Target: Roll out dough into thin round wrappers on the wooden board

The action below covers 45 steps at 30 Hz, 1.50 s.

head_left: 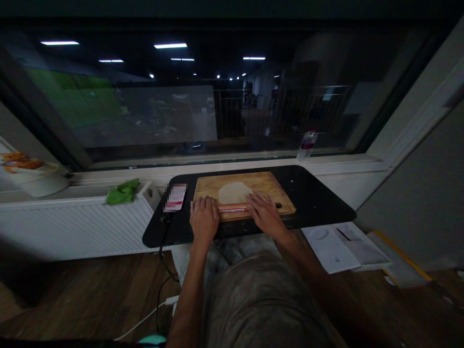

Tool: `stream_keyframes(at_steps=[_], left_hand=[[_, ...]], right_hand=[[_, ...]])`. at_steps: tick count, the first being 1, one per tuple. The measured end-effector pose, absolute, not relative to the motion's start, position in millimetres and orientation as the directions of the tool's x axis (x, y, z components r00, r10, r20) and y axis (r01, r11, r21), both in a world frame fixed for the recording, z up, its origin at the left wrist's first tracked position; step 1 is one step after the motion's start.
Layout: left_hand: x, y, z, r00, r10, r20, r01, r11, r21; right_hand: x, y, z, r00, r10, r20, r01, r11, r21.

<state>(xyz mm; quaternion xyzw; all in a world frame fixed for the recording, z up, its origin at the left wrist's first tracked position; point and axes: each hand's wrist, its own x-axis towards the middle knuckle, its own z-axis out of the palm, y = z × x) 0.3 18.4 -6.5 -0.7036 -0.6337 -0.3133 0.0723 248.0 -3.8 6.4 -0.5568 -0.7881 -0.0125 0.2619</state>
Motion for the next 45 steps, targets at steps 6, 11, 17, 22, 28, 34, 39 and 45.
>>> stream_keyframes(at_steps=[6,11,17,22,28,34,39,45], left_hand=[[2.8,34.5,-0.4,0.011,0.86,0.511,0.95,-0.169,0.264],[5.1,37.7,3.8,0.001,0.857,0.516,0.95,-0.161,0.266],[5.0,35.4,4.9,0.013,0.862,0.507,0.943,-0.179,0.281],[3.7,32.9,2.9,0.023,0.861,0.508,0.929,-0.206,0.307],[3.7,27.7,-3.3,0.018,0.849,0.528,0.928,-0.211,0.307],[5.3,25.8,0.1,0.012,0.859,0.512,0.926,-0.203,0.319],[7.1,28.0,5.7,0.021,0.866,0.499,0.929,-0.201,0.309],[9.1,46.5,14.6,0.018,0.864,0.503,0.951,-0.169,0.257]], right_hand=[[243.3,28.2,21.3,-0.233,0.901,0.366,0.927,0.32,-0.198],[240.6,60.6,27.5,-0.201,0.911,0.361,0.944,0.279,-0.177],[236.2,78.6,31.4,-0.169,0.926,0.338,0.955,0.238,-0.175],[236.3,56.6,28.2,-0.172,0.909,0.38,0.956,0.247,-0.159],[239.4,16.5,19.4,-0.186,0.893,0.411,0.943,0.28,-0.182],[238.8,15.8,19.0,-0.181,0.893,0.411,0.945,0.274,-0.18],[237.1,29.8,28.6,-0.196,0.895,0.402,0.949,0.276,-0.153],[232.9,56.3,35.0,-0.175,0.909,0.378,0.969,0.227,-0.098]])
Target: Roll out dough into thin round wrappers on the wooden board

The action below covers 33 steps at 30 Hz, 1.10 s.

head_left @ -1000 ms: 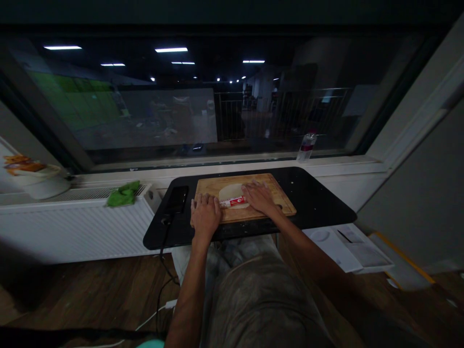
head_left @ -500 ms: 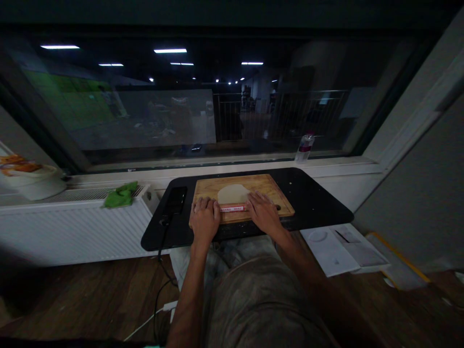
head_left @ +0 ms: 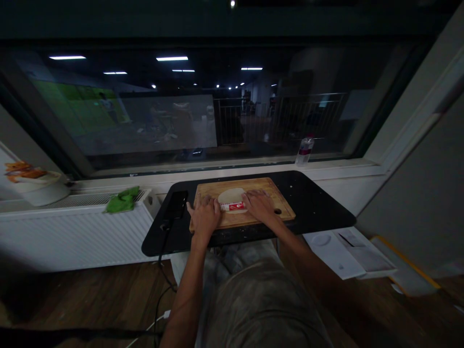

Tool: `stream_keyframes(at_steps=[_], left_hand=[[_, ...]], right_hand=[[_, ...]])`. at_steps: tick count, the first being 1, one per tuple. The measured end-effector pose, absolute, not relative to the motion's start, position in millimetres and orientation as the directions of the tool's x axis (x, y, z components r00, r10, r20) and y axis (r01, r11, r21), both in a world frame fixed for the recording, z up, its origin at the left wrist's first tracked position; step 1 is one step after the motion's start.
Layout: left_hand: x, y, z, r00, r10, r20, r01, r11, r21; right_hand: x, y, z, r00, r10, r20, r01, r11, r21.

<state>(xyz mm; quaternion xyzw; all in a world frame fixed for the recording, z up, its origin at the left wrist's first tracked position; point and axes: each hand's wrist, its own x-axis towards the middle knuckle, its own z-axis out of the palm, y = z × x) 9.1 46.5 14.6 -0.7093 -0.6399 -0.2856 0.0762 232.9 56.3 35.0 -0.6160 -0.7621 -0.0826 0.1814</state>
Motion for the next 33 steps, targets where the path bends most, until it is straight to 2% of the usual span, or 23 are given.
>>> stream_keyframes(at_steps=[6,14,22,29,33], left_hand=[[5.9,63.4,26.8,0.086,0.894,0.439,0.968,-0.179,0.174],[6.4,51.5,23.1,0.04,0.889,0.456,0.971,-0.142,0.192],[1.9,31.3,6.7,0.02,0.865,0.502,0.951,-0.171,0.256],[4.6,40.0,13.8,0.029,0.89,0.454,0.958,-0.154,0.242],[7.4,49.9,23.5,0.042,0.899,0.436,0.973,-0.136,0.185]], right_hand=[[233.0,78.4,36.3,-0.172,0.914,0.368,0.974,0.213,-0.075],[228.8,55.1,34.9,-0.124,0.928,0.351,0.977,0.175,-0.118],[230.0,16.9,24.9,-0.172,0.881,0.442,0.961,0.248,-0.122],[233.3,43.3,26.3,-0.185,0.886,0.426,0.963,0.251,-0.103],[235.5,71.2,30.2,-0.188,0.915,0.356,0.966,0.238,-0.101]])
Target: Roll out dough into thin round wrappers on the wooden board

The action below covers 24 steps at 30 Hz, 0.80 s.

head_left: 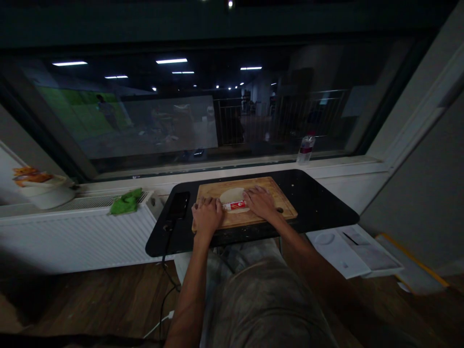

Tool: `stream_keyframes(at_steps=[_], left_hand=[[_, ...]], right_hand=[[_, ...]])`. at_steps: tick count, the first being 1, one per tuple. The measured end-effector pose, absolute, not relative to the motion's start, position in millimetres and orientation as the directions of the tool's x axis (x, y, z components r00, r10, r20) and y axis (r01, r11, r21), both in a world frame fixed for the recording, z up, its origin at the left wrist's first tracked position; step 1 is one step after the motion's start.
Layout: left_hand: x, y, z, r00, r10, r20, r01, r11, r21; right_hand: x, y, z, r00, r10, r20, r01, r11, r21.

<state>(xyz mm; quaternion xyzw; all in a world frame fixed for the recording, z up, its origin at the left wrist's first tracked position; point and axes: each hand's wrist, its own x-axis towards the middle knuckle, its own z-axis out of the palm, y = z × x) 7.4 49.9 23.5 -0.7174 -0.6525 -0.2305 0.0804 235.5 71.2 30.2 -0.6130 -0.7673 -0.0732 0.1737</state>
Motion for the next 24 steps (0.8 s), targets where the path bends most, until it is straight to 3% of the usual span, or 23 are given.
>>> stream_keyframes(at_steps=[8,18,24], left_hand=[[8.8,59.3,35.0,0.088,0.921,0.379,0.984,-0.14,0.113],[7.2,58.7,34.7,0.064,0.945,0.321,0.981,-0.12,0.155],[8.1,58.3,27.3,0.064,0.92,0.386,0.956,-0.168,0.241]], right_hand=[[236.3,117.3,35.0,-0.202,0.949,0.244,0.97,0.228,-0.085],[234.6,40.9,27.2,-0.183,0.91,0.373,0.968,0.233,-0.093],[226.8,-6.0,12.0,-0.17,0.887,0.43,0.968,0.231,-0.095]])
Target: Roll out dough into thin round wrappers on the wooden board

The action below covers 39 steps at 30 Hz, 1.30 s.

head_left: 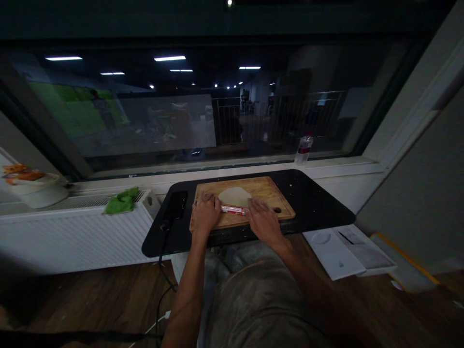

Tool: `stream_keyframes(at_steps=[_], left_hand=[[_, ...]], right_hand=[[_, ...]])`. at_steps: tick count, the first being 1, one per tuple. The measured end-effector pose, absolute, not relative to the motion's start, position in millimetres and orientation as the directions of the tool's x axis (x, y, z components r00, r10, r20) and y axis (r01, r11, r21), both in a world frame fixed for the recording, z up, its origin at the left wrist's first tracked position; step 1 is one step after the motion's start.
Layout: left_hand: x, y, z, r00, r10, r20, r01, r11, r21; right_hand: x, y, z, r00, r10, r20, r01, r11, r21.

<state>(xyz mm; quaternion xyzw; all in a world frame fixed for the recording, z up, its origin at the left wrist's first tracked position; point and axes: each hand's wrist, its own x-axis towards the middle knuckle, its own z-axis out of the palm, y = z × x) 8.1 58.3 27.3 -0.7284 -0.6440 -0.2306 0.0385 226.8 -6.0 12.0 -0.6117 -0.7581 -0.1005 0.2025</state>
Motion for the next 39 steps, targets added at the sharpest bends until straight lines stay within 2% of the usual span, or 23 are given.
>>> stream_keyframes(at_steps=[6,20,29,39], left_hand=[[9.5,57.4,23.7,0.02,0.927,0.373,0.939,-0.146,0.312],[13.9,53.6,24.4,-0.007,0.892,0.453,0.942,-0.146,0.302],[11.5,57.7,23.6,-0.014,0.922,0.386,0.931,-0.129,0.342],[11.4,55.6,25.1,-0.003,0.932,0.362,0.946,-0.115,0.303]], right_hand=[[230.9,6.3,14.1,-0.18,0.9,0.397,0.965,0.239,-0.105],[241.0,95.3,35.6,-0.156,0.953,0.258,0.978,0.186,-0.095],[237.3,45.8,30.9,-0.175,0.927,0.332,0.971,0.219,-0.099],[236.2,16.3,15.1,-0.213,0.905,0.369,0.951,0.278,-0.132]])
